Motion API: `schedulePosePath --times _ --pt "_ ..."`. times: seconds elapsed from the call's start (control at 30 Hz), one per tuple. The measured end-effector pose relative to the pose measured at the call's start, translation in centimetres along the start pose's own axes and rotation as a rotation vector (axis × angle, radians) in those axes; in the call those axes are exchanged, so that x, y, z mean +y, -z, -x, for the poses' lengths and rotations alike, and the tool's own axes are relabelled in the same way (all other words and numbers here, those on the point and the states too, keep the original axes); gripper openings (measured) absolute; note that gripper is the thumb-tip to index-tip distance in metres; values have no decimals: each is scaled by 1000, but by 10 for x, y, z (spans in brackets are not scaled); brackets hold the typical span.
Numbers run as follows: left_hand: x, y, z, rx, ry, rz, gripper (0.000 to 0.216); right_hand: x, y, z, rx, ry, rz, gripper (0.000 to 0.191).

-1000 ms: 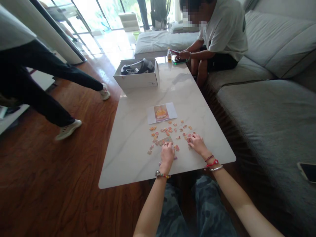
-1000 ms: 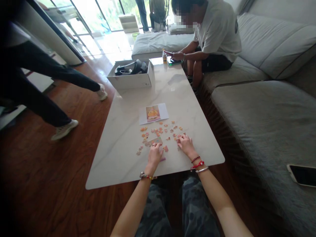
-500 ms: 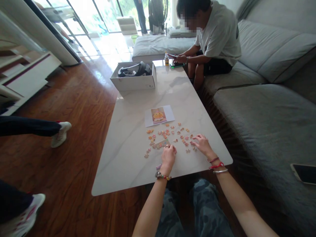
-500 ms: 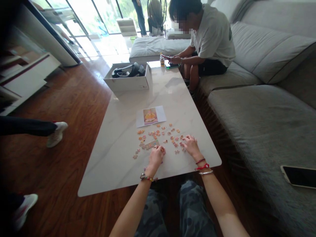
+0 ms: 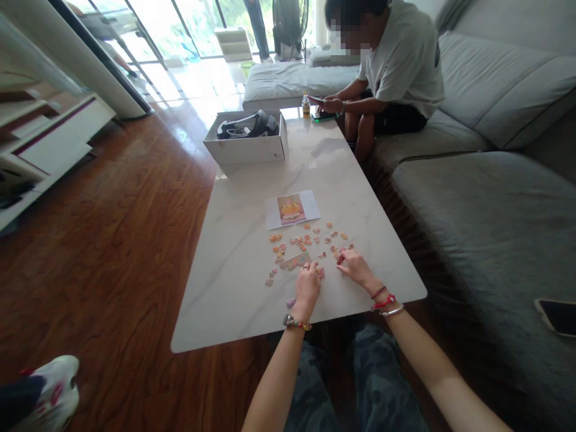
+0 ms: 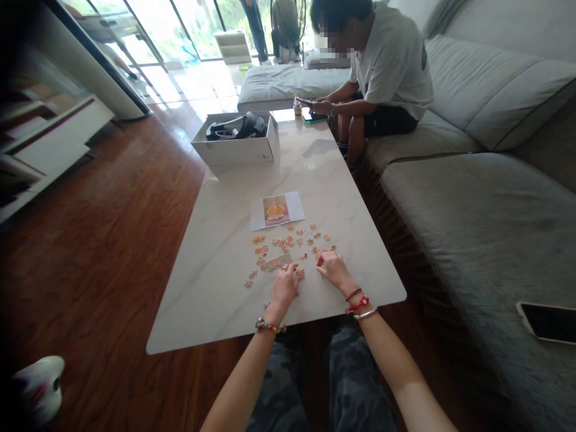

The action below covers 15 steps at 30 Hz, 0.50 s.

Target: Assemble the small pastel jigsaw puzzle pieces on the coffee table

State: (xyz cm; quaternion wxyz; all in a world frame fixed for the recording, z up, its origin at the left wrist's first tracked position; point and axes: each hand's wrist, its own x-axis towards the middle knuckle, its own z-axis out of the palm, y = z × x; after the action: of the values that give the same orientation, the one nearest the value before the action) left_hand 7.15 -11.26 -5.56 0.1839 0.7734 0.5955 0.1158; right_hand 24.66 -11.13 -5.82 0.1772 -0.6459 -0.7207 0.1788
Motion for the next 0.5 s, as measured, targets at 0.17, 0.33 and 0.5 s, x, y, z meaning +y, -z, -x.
schedulePosePath --times 0.17,0.33,0.5 --pt "0 2 3 27 28 -3 24 -17 -6 -3 -3 -39 -278 11" --pt "3 3 4 30 55 -23 20 -33 -9 -14 -68 -144 -381 8" --pt "5 4 4 -6 79 -28 19 -33 -16 -26 -62 -213 -421 7"
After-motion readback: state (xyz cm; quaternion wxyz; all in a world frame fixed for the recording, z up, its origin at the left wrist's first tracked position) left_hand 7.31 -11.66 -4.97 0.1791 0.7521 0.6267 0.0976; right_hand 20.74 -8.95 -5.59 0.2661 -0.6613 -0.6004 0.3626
